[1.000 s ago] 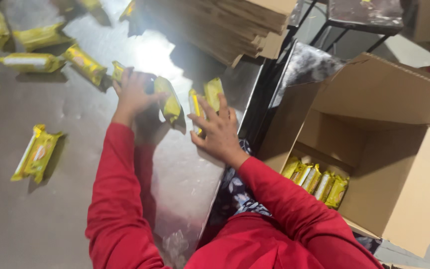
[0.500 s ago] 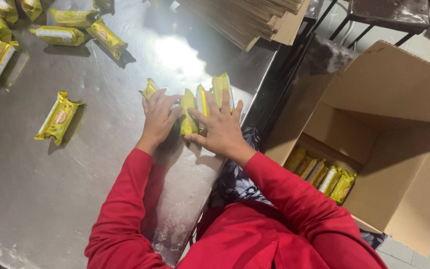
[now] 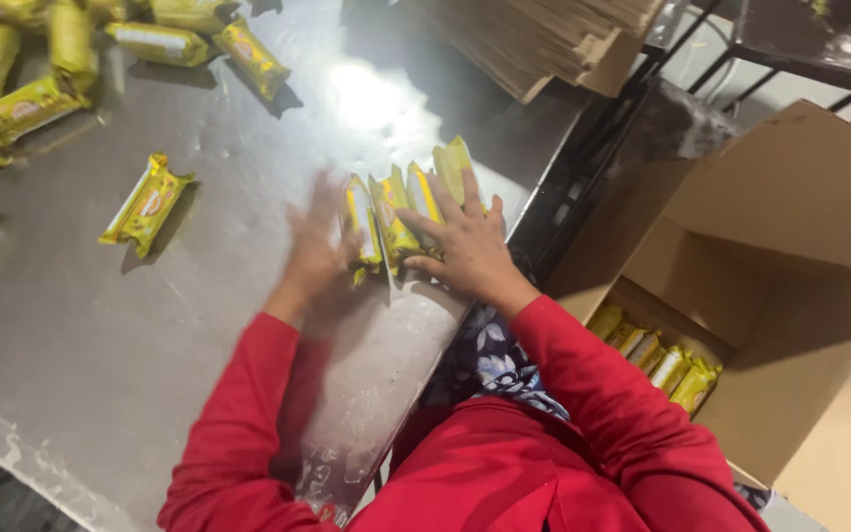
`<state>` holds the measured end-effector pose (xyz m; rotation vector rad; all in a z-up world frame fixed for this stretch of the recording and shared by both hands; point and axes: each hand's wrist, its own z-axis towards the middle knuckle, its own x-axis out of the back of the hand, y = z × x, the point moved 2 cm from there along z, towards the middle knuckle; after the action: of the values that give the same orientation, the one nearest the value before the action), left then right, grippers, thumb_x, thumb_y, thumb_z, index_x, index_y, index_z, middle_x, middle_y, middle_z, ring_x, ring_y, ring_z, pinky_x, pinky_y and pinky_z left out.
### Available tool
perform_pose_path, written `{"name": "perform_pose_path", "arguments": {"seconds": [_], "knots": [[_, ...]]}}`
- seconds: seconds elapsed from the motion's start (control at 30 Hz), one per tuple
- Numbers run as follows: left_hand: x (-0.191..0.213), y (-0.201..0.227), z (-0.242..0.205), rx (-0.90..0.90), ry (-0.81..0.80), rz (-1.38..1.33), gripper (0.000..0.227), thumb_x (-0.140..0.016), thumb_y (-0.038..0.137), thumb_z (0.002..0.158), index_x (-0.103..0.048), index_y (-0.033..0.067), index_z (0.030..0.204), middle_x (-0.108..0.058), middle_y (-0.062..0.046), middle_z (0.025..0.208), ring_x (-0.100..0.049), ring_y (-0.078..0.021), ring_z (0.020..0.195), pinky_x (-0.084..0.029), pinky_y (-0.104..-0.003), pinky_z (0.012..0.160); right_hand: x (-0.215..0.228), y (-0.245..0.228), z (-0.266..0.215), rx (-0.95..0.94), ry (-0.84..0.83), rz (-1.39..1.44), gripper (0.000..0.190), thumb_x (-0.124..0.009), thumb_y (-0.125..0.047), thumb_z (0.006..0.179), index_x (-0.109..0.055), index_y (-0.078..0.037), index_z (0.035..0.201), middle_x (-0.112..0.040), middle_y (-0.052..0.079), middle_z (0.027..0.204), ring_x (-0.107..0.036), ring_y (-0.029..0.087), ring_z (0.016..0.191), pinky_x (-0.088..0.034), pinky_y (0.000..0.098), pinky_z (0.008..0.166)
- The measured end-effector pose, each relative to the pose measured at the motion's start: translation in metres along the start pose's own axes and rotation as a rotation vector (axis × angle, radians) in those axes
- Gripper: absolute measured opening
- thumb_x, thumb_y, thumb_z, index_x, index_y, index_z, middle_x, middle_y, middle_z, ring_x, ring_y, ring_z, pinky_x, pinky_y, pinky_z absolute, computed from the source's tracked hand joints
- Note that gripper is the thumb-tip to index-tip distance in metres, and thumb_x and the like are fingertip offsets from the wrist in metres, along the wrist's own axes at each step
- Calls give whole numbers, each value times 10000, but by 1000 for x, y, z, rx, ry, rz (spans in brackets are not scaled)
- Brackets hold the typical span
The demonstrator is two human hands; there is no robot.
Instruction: The person packs yellow snack packets into a cardboard box. They gather packets from a metal table, arrange them in rows inside the box, and then close the box flaps. The process is repeated for multiple boxes.
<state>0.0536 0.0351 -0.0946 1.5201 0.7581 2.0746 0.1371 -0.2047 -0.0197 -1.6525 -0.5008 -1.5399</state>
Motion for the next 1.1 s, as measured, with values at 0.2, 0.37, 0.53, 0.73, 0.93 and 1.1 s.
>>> {"name": "perform_pose_path", "arguments": {"seconds": [0.2, 0.37, 0.53, 0.73, 0.93, 1.1], "knots": [[145, -112, -14, 294, 373, 779, 665, -738, 214, 891, -551, 194, 1528, -477, -190, 1612, -307, -421, 1469, -100, -754, 1019, 2, 2, 0, -10, 12, -3, 733, -753, -640, 758, -555, -440, 1434, -264, 90, 1655, -80, 475, 1526, -220, 822, 1059], [121, -113, -33, 605, 114, 462, 668, -596, 315, 999, -400, 146, 1614, -408, -119, 1674, -399, -357, 1478, -322, -500, 1209, 2, -1, 5, -14, 11, -12, 717, -751, -637, 769, -559, -440, 1431, -272, 96, 1648, -77, 471, 1518, -244, 800, 1065], [-1, -48, -13, 159, 17, 82, 810, -549, 478, 1070, -162, 77, 1657, -108, -290, 1708, -62, -408, 1579, -127, -532, 1270, -7, -5, 5, -24, 16, 3, 713, -753, -640, 779, -564, -420, 1430, -264, 113, 1650, -67, 479, 1525, -222, 807, 1068], [28, 3, 24, 328, -179, 25, 755, -527, 437, 1035, -169, 148, 1633, -176, -151, 1705, -140, -342, 1564, -112, -651, 1165, 1, 17, 2, -64, 7, -18, 770, -749, -661, 742, -539, -431, 1447, -249, 106, 1658, -75, 477, 1520, -215, 805, 1067], [44, -36, 133, -1, 139, 438, 644, -713, 224, 911, -504, 188, 1518, -439, -175, 1570, -389, -441, 1421, -327, -635, 1097, 0, 12, 2, -50, 13, -45, 765, -740, -675, 751, -537, -436, 1449, -264, 99, 1642, -85, 474, 1518, -236, 802, 1068], [39, -80, 138, 34, 121, 300, 591, -663, 137, 861, -645, 216, 1447, -560, -140, 1473, -567, -371, 1295, -474, -452, 1079, 3, 15, 1, -72, -4, -5, 757, -748, -674, 739, -553, -429, 1428, -273, 76, 1639, -80, 463, 1520, -217, 806, 1067]]}}
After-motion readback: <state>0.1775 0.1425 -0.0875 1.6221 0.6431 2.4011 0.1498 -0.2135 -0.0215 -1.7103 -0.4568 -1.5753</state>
